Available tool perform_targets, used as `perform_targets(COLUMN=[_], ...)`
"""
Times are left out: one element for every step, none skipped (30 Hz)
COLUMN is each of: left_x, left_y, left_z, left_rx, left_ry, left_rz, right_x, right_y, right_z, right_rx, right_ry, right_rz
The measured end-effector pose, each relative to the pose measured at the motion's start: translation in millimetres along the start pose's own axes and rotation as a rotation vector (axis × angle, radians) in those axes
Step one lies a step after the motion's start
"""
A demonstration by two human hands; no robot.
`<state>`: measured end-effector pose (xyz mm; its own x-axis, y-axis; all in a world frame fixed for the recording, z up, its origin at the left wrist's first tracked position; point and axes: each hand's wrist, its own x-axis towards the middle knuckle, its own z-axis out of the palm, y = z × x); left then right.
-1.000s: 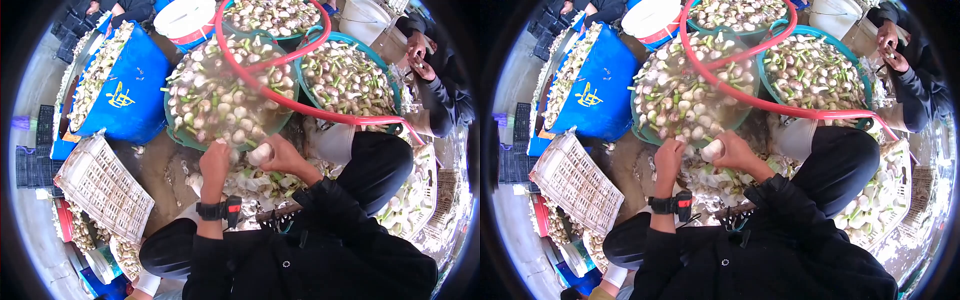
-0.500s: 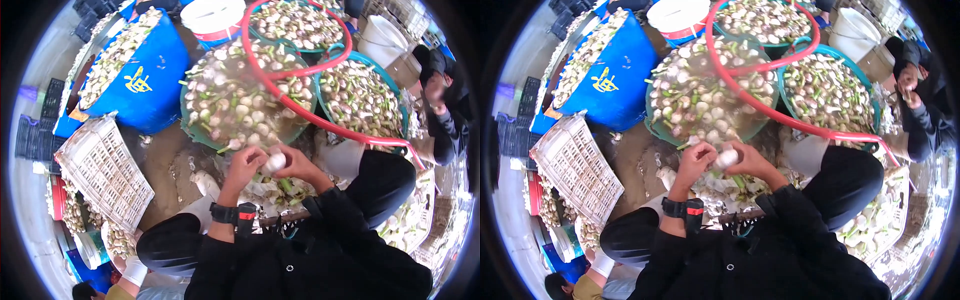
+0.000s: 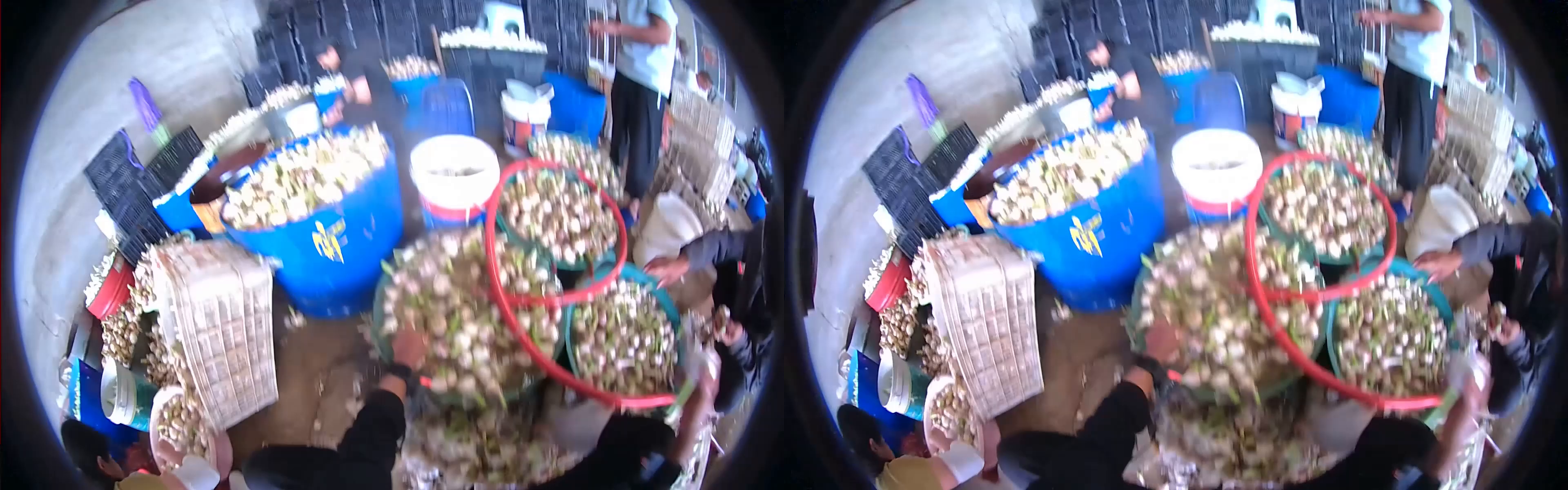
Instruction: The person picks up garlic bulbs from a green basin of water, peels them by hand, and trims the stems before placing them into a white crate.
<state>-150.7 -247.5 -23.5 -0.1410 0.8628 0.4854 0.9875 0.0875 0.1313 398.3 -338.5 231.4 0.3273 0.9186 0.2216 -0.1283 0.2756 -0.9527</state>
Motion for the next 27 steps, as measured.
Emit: perform_targets(left_x=[4.1,6.7,11.3,11.1,14.0,18.7,19.5,20.0,20.1,22.7,23.5,22.1,20.2,14.6,5.2,-0.5,-13.4,-25.7,-36.7,-46.4,-58.1,-64.7,-68.7,-73.0,-78.2,-78.6,-75.3], left_y=[5.1,8.4,14.5,16.0,26.2,35.4,46.7,51.6,59.1,69.6,80.0,90.3,103.5,117.3,130.0,146.8,154.6,161.2,168.0,164.1,157.0,159.2,158.3,157.4,157.2,158.1,160.2], left_z=[-7.2,9.1,2.8,0.3,-3.1,-15.3,-22.3,-25.5,-37.7,-57.6,-74.0,-82.8,-90.7,-99.7,-113.7,-143.3,-139.9,-141.9,-143.7,-140.8,-139.2,-144.3,-146.8,-142.0,-136.6,-136.9,-135.1], left_rx=[-0.08,-0.152,-0.247,-0.236,-0.213,-0.255,-0.302,-0.422,-0.413,-0.579,-0.746,-0.825,-0.826,-1.002,-1.175,-1.231,-1.329,-1.405,-1.484,-1.412,-1.339,-1.329,-1.328,-1.364,-1.399,-1.363,-1.331], left_ry=[-0.113,-0.318,-0.494,-0.523,-0.534,-0.445,-0.366,-0.258,-0.272,-0.195,-0.113,-0.098,-0.101,-0.168,-0.244,-0.28,-0.294,-0.255,-0.214,-0.288,-0.367,-0.407,-0.48,-0.487,-0.497,-0.535,-0.566], left_rz=[0.029,-0.135,-0.226,-0.128,-0.131,-0.124,-0.12,-0.132,-0.122,-0.177,-0.235,-0.232,-0.227,-0.285,-0.35,-0.407,-0.454,-0.48,-0.509,-0.522,-0.534,-0.568,-0.587,-0.58,-0.58,-0.56,-0.534], right_x=[8.4,15.8,23.0,32.0,34.4,36.1,19.2,-7.7,-40.6,-35.9,-31.2,-35.3,-31.9,-38.9,-47.8,-49.6,-68.4,-85.2,-95.2,-101.7,-109.9,-118.6,-123.9,-126.3,-130.0,-134.4,-135.7], right_y=[-8.6,-10.5,-4.9,11.0,23.8,38.3,29.0,22.2,12.6,4.1,13.7,4.9,31.1,49.5,91.4,130.1,122.4,131.1,143.9,155.4,166.7,173.2,173.8,172.7,173.2,176.8,180.9], right_z=[-47.8,-94.3,-140.1,-191.7,-232.9,-263.2,-247.4,-229.8,-196.3,-99.9,-46.9,33.1,72.2,118.2,146.6,168.8,201.8,219.9,229.3,230.5,228.0,222.3,216.8,213.0,208.5,203.7,199.9], right_rx=[-0.109,-0.243,-0.383,-0.526,-0.647,-0.728,-1.0,-1.267,-1.527,-0.991,-0.999,-0.87,-0.632,-0.634,-0.402,-0.121,0.223,0.31,0.394,0.393,0.316,0.233,0.221,0.197,0.171,0.168,0.165], right_ry=[0.007,-0.011,-0.065,-0.194,-0.308,-0.416,-0.268,-0.11,0.051,-0.053,-0.031,-0.149,-0.243,-0.415,-0.421,-0.635,-0.586,-0.562,-0.535,-0.51,-0.536,-0.561,-0.53,-0.56,-0.589,-0.597,-0.609], right_rz=[-0.069,-0.119,-0.163,-0.193,-0.242,-0.343,-0.389,-0.411,-0.415,-0.441,-0.401,-0.313,-0.02,-0.197,0.105,0.174,0.511,0.593,0.671,0.693,0.622,0.556,0.588,0.526,0.47,0.444,0.412])
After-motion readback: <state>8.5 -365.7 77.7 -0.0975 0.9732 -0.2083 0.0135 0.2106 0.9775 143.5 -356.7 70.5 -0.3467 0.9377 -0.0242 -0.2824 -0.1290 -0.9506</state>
